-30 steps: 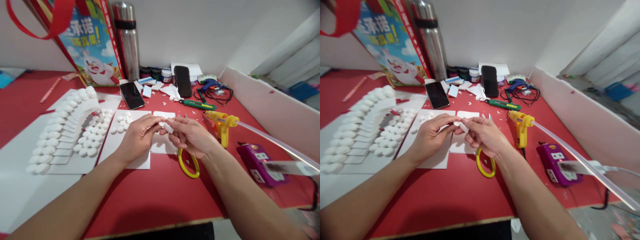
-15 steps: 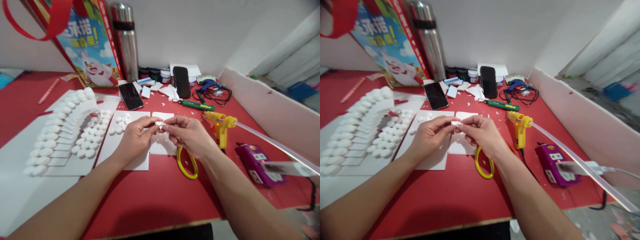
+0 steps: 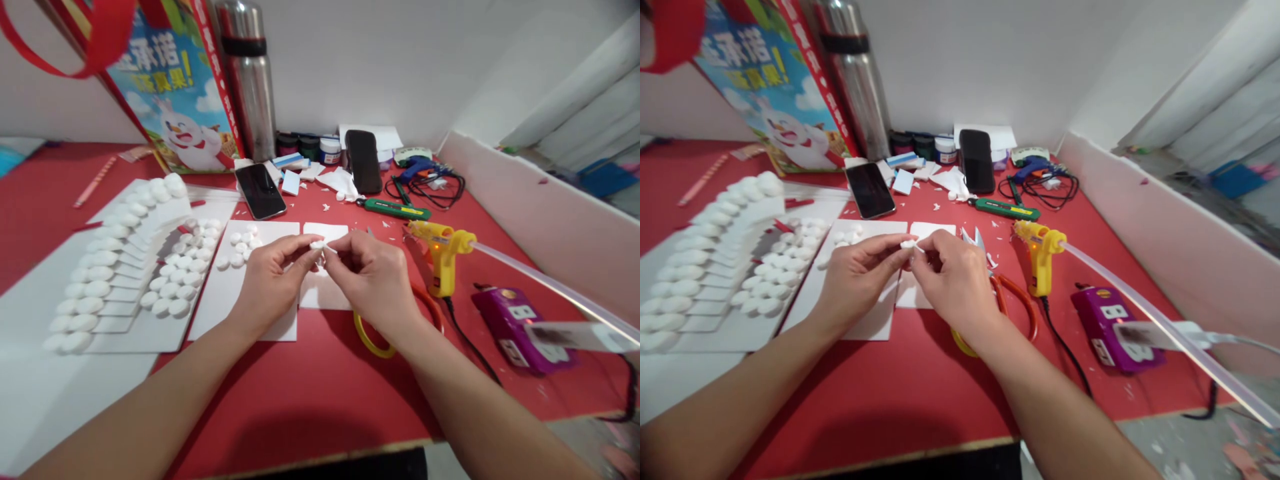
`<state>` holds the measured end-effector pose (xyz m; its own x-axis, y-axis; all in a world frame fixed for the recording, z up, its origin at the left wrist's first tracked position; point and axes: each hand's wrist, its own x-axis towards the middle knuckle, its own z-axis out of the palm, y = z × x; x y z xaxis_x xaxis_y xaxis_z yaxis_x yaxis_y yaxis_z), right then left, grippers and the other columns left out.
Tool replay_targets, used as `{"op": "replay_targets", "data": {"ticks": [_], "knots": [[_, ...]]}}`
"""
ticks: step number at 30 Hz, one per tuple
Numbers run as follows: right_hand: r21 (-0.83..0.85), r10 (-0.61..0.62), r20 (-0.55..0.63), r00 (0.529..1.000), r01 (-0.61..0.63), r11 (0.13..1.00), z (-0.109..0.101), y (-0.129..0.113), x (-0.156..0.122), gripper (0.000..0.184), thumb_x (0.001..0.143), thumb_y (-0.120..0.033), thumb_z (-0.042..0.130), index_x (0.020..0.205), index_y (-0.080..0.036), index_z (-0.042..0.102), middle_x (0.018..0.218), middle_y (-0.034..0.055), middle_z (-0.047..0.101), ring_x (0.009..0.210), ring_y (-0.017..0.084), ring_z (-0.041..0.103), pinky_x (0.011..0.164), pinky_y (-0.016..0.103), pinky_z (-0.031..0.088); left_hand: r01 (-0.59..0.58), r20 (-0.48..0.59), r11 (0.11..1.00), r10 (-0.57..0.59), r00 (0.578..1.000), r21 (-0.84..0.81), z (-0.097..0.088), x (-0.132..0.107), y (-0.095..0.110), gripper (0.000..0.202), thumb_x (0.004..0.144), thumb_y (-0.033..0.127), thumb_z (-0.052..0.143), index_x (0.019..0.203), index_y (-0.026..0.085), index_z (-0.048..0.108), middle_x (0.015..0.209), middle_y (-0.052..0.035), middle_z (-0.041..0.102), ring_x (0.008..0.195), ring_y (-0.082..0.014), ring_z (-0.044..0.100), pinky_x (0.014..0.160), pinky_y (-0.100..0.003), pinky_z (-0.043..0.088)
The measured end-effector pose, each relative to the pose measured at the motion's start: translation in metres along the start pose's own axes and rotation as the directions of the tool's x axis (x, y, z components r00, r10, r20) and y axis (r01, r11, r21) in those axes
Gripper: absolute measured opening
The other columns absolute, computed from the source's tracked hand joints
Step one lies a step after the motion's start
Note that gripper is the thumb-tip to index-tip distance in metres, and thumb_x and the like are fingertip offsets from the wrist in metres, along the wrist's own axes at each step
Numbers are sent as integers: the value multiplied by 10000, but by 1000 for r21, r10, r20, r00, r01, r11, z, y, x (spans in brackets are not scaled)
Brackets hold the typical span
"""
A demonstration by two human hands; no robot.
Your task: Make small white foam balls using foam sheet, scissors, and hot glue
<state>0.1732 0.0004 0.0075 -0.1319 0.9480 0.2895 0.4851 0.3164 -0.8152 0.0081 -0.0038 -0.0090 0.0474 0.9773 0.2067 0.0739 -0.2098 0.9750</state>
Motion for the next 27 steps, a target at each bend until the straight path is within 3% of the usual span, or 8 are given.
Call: {"op": "replay_targets", "data": {"ticks": [10,16,22,27], "knots": [[-105,-137,119,983,150,983,-11,-1,2,122,926,-215,607,917,-175,722,751,38,722,654,147,583,614,287,399,79,40,996,-77,996,-47,-6,2,0,201,822,305,840,967,169,805,839,-37,783,672,-150,697,674,-274,580],[-93,-181,146,973,195,976,-15,0,4,113,914,-187,612,884,-181,720,700,5,660,623,129,551,618,279,389,-16,42,1000,15,999,19,-9,3,-2,127,816,254,843,923,192,812,878,-28,776,799,-161,705,761,-265,570],[-94,-194,195,961,216,972,-17,1,5,146,943,-201,588,837,-183,687,736,23,673,633,135,540,616,290,371,-72,90,993,63,994,97,-10,4,7,189,820,163,810,997,220,841,858,-22,767,758,-150,683,711,-253,569],[-110,-208,207,956,234,966,-18,2,5,166,971,-216,572,842,-187,672,753,34,686,657,145,565,632,294,378,22,69,1000,-23,997,21,-7,3,6,157,820,196,816,975,205,842,831,-28,784,671,-140,681,675,-255,579]]}}
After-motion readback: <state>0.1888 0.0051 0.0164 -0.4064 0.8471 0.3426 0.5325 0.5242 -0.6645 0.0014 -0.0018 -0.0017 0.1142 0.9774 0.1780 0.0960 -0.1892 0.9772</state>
